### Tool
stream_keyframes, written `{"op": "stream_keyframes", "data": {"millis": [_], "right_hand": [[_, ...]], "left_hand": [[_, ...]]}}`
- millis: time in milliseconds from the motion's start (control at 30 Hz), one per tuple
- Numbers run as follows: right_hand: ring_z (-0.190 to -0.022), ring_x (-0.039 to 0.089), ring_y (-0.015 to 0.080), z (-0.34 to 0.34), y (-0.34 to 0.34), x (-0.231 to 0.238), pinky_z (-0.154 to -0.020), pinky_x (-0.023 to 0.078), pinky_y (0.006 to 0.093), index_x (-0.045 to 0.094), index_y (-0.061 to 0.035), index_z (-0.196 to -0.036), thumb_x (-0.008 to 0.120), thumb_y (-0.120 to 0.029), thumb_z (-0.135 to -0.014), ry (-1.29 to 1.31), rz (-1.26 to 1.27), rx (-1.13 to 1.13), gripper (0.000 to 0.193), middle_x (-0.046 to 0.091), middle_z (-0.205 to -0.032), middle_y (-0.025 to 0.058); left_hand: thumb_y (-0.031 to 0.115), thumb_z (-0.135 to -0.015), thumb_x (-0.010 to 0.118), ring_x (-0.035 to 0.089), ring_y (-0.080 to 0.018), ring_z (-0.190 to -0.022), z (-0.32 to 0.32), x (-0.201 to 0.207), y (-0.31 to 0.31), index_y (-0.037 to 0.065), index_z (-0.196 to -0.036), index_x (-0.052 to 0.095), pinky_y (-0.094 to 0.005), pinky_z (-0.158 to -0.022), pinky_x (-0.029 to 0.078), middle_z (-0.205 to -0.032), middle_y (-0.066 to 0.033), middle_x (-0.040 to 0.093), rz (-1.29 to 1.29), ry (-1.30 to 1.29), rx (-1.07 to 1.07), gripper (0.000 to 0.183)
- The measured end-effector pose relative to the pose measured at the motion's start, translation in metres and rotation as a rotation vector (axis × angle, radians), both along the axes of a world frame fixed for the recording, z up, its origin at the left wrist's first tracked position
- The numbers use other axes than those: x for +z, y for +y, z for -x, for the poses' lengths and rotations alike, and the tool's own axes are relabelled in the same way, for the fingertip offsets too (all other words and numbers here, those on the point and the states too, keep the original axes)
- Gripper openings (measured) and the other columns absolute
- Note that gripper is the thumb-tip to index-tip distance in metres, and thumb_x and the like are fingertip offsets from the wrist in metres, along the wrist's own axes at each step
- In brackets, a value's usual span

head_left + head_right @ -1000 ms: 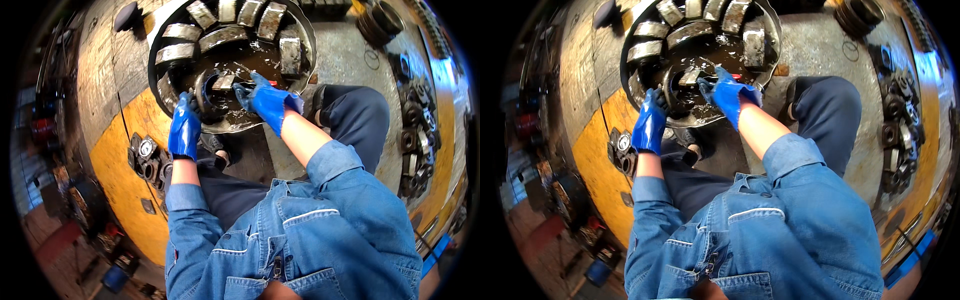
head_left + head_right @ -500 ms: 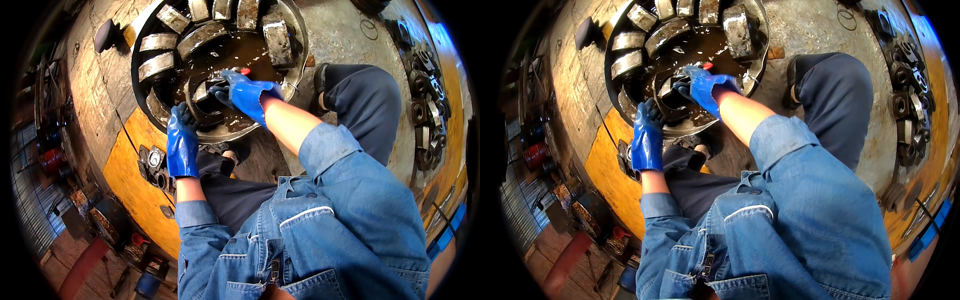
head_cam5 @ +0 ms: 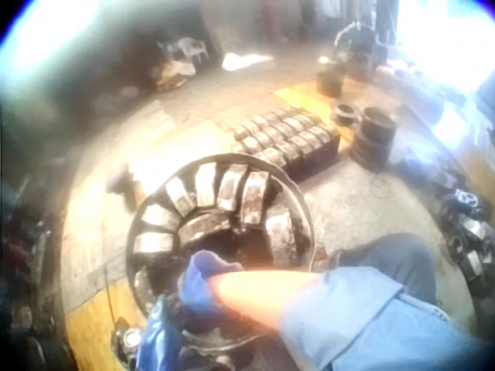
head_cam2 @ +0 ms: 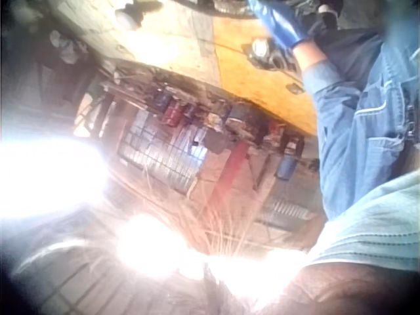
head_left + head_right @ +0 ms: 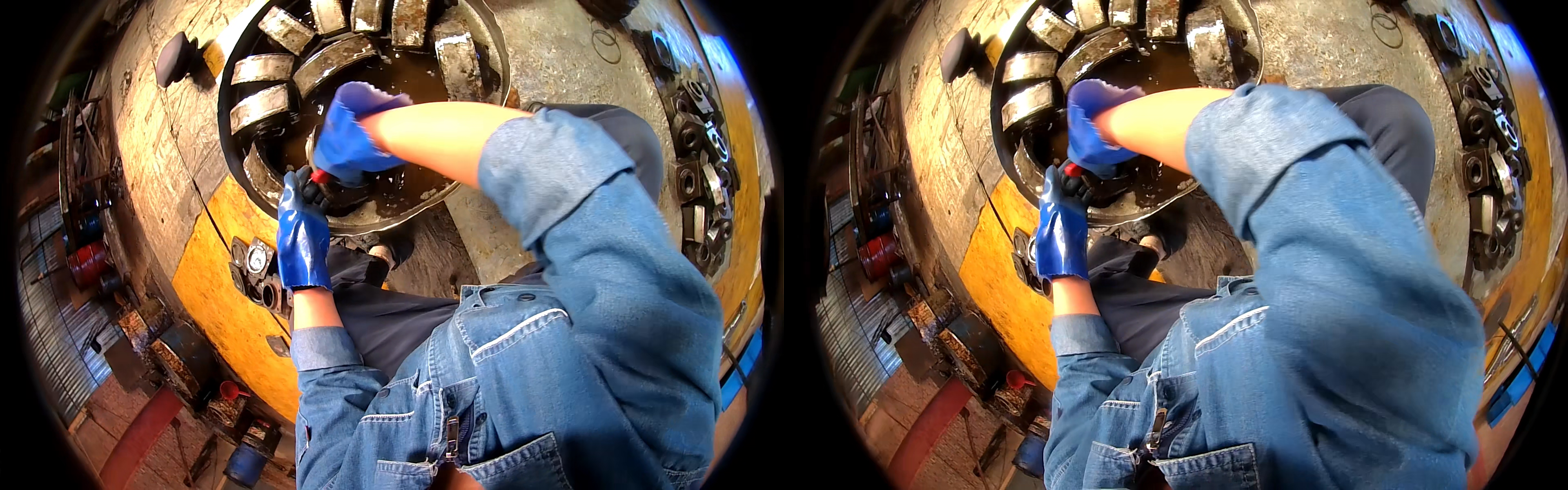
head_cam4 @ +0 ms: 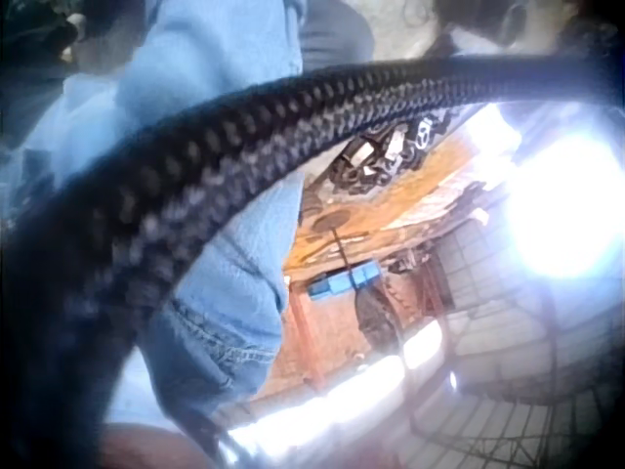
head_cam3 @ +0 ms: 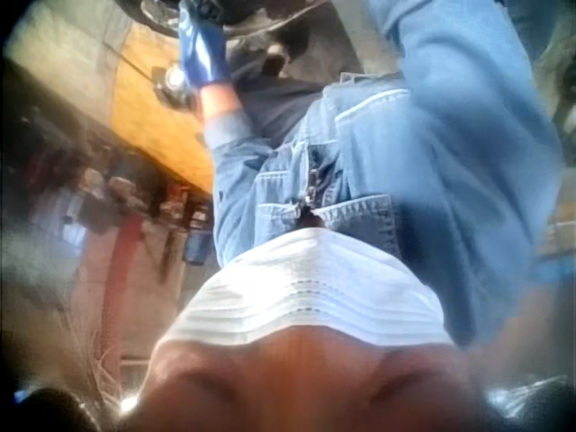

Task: The person cleans metal parts in a tub of liquid using a brush. They pick up the metal pieces individually, scrub them with the brush, and place them on the floor.

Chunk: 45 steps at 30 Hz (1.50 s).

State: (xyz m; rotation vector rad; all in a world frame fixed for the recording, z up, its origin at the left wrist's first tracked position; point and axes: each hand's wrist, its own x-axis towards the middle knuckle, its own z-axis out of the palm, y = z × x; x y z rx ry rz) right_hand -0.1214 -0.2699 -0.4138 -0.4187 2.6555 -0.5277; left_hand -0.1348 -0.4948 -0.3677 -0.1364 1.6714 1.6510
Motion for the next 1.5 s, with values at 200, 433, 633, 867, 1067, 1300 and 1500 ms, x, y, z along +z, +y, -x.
{"op": "stream_keyframes", "data": {"millis": [200,433,633,867,1067,1300,1500], "right_hand": [[-0.076,0.070,0.0277,-0.045,0.005,0.011,-0.071,0.058,0.0381,0.072,-0.0075,-0.094,0.062,-0.023,-0.094,0.376,-0.162,0.380,0.018,0.071,-0.081,0.0092],[-0.081,0.070,0.0359,-0.040,0.001,0.037,-0.070,0.057,0.0484,0.068,-0.0063,-0.100,0.063,-0.027,-0.093,0.339,0.111,0.383,0.023,0.071,-0.087,0.0163],[-0.094,0.073,0.0349,-0.028,-0.022,0.037,-0.082,0.059,0.0463,0.075,-0.0127,-0.104,0.061,-0.030,-0.094,0.154,-0.077,0.077,0.024,0.075,-0.098,0.0126],[-0.090,0.074,0.0315,-0.048,-0.012,-0.014,-0.087,0.058,0.0389,0.076,-0.0180,-0.119,0.072,-0.021,-0.087,0.045,0.390,-0.664,0.032,0.078,-0.096,0.0087],[-0.084,0.069,0.0144,-0.097,-0.013,0.060,-0.079,0.054,0.0253,0.072,-0.0016,-0.113,0.062,-0.035,-0.102,-0.403,1.254,-1.092,0.037,0.074,-0.103,0.0080],[-0.084,0.075,0.0375,-0.069,-0.024,0.009,-0.064,0.064,0.0435,0.067,-0.0069,-0.113,0.047,-0.054,-0.106,-0.649,2.150,-2.060,0.051,0.074,-0.102,0.0228],[-0.088,0.070,0.0366,-0.061,-0.043,-0.035,-0.069,0.063,0.0498,0.061,-0.0095,-0.117,0.049,-0.045,-0.108,-0.573,2.650,-2.006,0.039,0.069,-0.111,0.0156]], "left_hand": [[0.053,-0.109,0.042,0.058,-0.0341,-0.130,-0.002,0.004,0.006,-0.007,-0.152,0.044,-0.0423,-0.112,0.042,-0.146,-0.0277,0.057,0.041,0.009,0.001,0.074],[0.053,-0.107,0.050,0.065,-0.0267,-0.110,0.000,-0.002,0.003,-0.008,-0.146,0.050,-0.0352,-0.094,0.051,-0.132,-0.0228,0.064,-0.017,0.052,0.010,0.073],[0.051,-0.109,0.045,0.066,-0.0275,-0.114,-0.007,0.011,0.002,-0.007,-0.146,0.050,-0.0368,-0.102,0.050,-0.132,-0.0206,0.066,0.000,0.025,0.021,0.069],[0.049,-0.109,0.045,0.067,-0.0270,-0.111,-0.001,0.004,0.015,-0.007,-0.144,0.053,-0.0374,-0.100,0.052,-0.130,-0.0197,0.068,-0.002,0.033,-0.033,0.067],[0.044,-0.111,0.044,0.068,-0.0271,-0.114,0.002,-0.008,-0.005,-0.009,-0.141,0.055,-0.0378,-0.103,0.053,-0.130,-0.0210,0.068,0.094,0.227,-0.113,0.062],[0.048,-0.108,0.044,0.065,-0.0302,-0.120,-0.001,0.001,0.005,-0.009,-0.146,0.051,-0.0403,-0.104,0.051,-0.136,-0.0245,0.064,0.131,0.047,0.059,0.068],[0.052,-0.108,0.044,0.061,-0.0308,-0.126,0.002,-0.004,0.005,-0.006,-0.150,0.049,-0.0402,-0.110,0.045,-0.142,-0.0252,0.061,0.121,0.026,0.047,0.072]]}}
